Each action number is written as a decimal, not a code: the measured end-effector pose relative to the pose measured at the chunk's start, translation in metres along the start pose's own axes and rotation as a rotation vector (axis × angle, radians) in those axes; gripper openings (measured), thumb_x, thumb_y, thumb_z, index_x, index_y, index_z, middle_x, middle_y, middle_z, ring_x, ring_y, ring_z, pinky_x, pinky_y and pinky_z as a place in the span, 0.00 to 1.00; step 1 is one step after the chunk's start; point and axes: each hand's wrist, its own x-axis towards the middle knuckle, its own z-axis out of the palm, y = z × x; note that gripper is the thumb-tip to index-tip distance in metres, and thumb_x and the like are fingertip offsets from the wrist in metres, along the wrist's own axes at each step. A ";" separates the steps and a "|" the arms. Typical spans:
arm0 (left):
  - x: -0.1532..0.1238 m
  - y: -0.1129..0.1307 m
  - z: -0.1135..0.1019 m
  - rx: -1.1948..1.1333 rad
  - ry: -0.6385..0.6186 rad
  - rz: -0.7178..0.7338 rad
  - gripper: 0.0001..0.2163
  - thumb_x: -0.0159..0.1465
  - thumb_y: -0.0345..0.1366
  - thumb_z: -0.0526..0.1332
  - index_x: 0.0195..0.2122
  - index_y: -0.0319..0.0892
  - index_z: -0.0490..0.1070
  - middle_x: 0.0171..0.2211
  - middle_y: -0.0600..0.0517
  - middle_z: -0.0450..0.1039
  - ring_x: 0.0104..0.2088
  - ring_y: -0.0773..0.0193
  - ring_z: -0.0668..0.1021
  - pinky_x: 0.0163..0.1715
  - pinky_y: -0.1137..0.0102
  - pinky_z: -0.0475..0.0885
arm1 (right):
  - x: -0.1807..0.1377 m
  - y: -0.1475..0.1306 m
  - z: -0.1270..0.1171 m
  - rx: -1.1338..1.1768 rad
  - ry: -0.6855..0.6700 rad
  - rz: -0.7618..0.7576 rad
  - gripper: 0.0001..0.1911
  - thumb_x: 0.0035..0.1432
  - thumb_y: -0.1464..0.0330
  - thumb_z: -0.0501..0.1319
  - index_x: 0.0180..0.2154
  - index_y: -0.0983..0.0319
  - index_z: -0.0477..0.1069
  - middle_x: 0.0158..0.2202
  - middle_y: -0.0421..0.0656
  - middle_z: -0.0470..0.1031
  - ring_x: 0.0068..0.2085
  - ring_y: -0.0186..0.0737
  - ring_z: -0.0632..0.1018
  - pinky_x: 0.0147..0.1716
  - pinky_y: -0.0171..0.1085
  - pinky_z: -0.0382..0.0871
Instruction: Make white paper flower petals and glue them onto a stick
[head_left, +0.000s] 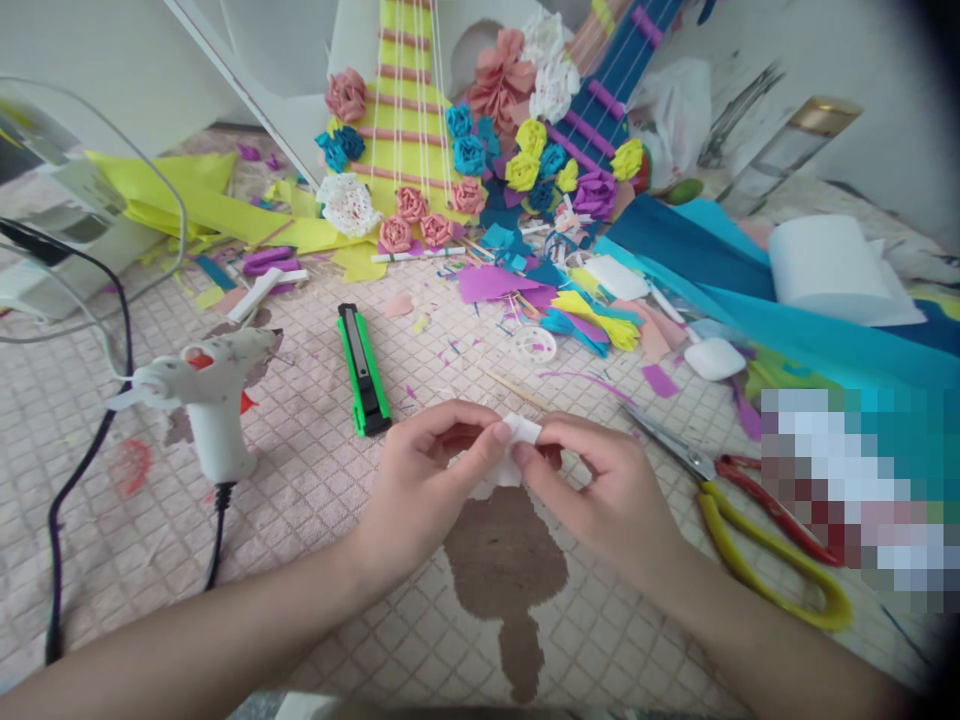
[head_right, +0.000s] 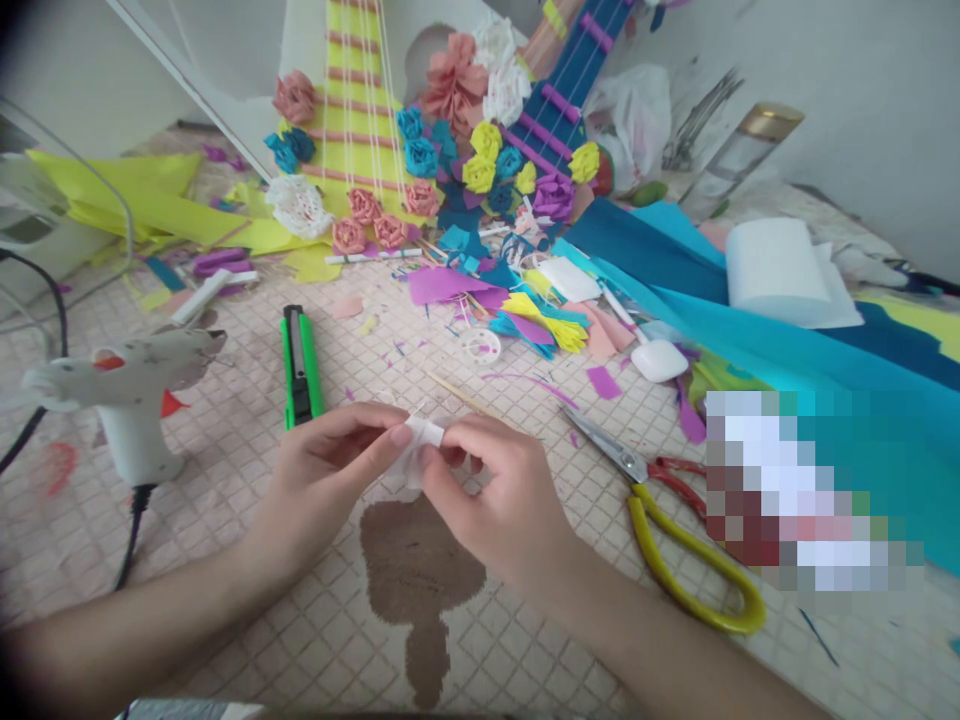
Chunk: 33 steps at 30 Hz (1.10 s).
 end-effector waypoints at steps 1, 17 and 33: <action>-0.001 0.000 0.000 0.018 -0.016 0.022 0.03 0.59 0.34 0.61 0.30 0.41 0.72 0.29 0.53 0.74 0.30 0.67 0.76 0.30 0.75 0.72 | 0.000 -0.001 0.000 0.028 -0.014 0.007 0.09 0.54 0.72 0.57 0.22 0.62 0.64 0.20 0.36 0.63 0.24 0.32 0.66 0.25 0.33 0.60; 0.000 -0.001 0.002 0.017 -0.072 0.104 0.05 0.56 0.32 0.64 0.34 0.40 0.71 0.31 0.54 0.73 0.32 0.71 0.75 0.34 0.79 0.72 | -0.001 0.002 -0.001 0.018 0.066 -0.142 0.04 0.51 0.76 0.58 0.26 0.65 0.70 0.24 0.41 0.70 0.27 0.33 0.70 0.27 0.34 0.64; 0.003 -0.003 0.001 -0.062 0.091 -0.001 0.03 0.56 0.31 0.63 0.26 0.40 0.72 0.24 0.56 0.74 0.26 0.74 0.74 0.26 0.82 0.70 | 0.000 0.001 -0.002 0.047 0.024 0.101 0.07 0.53 0.72 0.57 0.23 0.63 0.68 0.22 0.39 0.66 0.27 0.33 0.67 0.27 0.34 0.62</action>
